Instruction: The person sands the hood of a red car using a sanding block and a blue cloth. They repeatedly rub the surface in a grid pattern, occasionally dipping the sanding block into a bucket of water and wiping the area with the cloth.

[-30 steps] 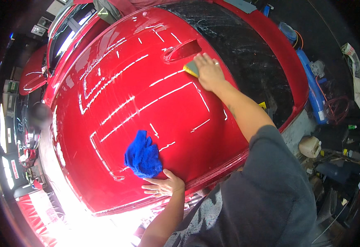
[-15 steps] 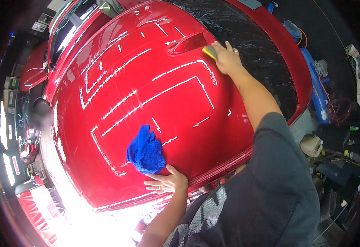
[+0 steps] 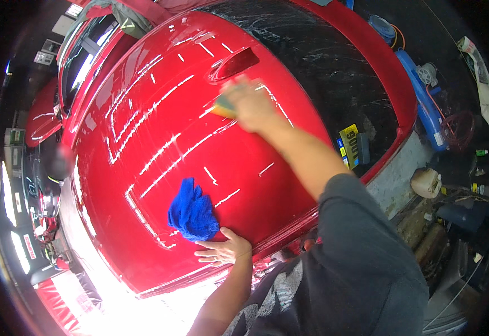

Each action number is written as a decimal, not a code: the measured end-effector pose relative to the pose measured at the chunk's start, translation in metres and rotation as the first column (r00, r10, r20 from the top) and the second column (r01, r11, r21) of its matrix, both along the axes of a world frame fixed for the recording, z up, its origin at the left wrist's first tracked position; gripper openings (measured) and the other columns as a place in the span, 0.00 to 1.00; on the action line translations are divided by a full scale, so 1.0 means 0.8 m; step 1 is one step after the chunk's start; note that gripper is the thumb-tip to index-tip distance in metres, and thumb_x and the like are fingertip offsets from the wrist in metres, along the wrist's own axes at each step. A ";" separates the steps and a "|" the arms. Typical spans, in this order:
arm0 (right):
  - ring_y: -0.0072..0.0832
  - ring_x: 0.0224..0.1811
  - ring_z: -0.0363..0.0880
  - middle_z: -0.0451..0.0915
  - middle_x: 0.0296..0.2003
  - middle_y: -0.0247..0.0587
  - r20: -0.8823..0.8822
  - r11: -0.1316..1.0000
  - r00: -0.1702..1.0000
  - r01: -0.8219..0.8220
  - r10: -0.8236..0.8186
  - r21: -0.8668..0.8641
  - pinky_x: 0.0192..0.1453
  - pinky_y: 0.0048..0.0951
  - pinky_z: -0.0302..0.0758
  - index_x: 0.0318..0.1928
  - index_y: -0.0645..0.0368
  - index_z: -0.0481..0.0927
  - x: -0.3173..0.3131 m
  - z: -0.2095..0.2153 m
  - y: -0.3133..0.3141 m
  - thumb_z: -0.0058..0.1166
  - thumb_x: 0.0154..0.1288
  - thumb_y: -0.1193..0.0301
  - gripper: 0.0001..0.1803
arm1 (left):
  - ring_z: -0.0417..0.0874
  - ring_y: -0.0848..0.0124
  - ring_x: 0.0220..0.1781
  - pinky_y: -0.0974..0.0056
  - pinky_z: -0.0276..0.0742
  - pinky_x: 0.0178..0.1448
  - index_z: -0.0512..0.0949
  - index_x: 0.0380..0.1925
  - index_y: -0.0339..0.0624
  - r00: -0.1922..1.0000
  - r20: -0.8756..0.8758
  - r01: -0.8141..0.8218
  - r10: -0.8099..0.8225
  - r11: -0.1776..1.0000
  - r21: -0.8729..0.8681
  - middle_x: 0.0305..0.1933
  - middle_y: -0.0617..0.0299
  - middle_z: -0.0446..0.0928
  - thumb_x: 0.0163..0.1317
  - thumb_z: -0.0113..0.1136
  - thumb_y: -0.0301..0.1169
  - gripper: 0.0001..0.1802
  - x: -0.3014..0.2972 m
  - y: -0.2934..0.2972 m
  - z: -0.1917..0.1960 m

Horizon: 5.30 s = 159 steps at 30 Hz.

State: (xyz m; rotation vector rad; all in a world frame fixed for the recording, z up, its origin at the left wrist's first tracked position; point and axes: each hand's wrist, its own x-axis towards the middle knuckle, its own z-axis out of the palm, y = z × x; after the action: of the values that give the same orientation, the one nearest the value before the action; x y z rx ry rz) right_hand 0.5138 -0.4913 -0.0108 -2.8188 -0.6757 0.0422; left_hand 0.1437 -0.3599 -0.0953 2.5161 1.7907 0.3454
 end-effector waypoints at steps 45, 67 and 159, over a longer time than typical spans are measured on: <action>0.48 0.85 0.62 0.68 0.81 0.40 0.001 0.983 0.985 0.171 -0.172 0.065 0.85 0.61 0.61 0.79 0.44 0.71 0.005 -0.035 -0.080 0.61 0.70 0.70 0.36 | 0.39 0.31 0.91 0.19 0.45 0.83 0.46 0.89 0.51 0.998 -0.045 -0.037 0.035 0.998 -0.052 0.90 0.30 0.39 0.70 0.54 0.70 0.58 0.012 -0.009 0.007; 0.48 0.89 0.55 0.60 0.86 0.43 0.053 0.975 0.974 0.221 -0.220 -0.007 0.86 0.67 0.56 0.82 0.54 0.65 0.038 -0.090 -0.093 0.54 0.73 0.72 0.38 | 0.40 0.28 0.90 0.18 0.42 0.83 0.49 0.88 0.47 0.998 0.023 0.062 -0.064 0.996 0.072 0.90 0.30 0.41 0.69 0.54 0.71 0.59 0.000 -0.006 -0.014; 0.51 0.88 0.56 0.66 0.81 0.55 0.283 0.993 0.953 0.119 -0.107 -0.027 0.87 0.63 0.53 0.81 0.66 0.63 0.039 -0.047 0.106 0.56 0.76 0.64 0.38 | 0.32 0.27 0.91 0.16 0.36 0.83 0.44 0.89 0.49 1.000 0.023 0.022 -0.019 0.987 -0.161 0.90 0.29 0.32 0.64 0.62 0.65 0.63 0.013 -0.015 0.016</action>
State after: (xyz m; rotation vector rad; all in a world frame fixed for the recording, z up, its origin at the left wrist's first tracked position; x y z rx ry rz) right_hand 0.5448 -0.4066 -0.0487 -2.9295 -0.5738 -0.3761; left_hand 0.1544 -0.3718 -0.0824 2.4094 1.7089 0.2168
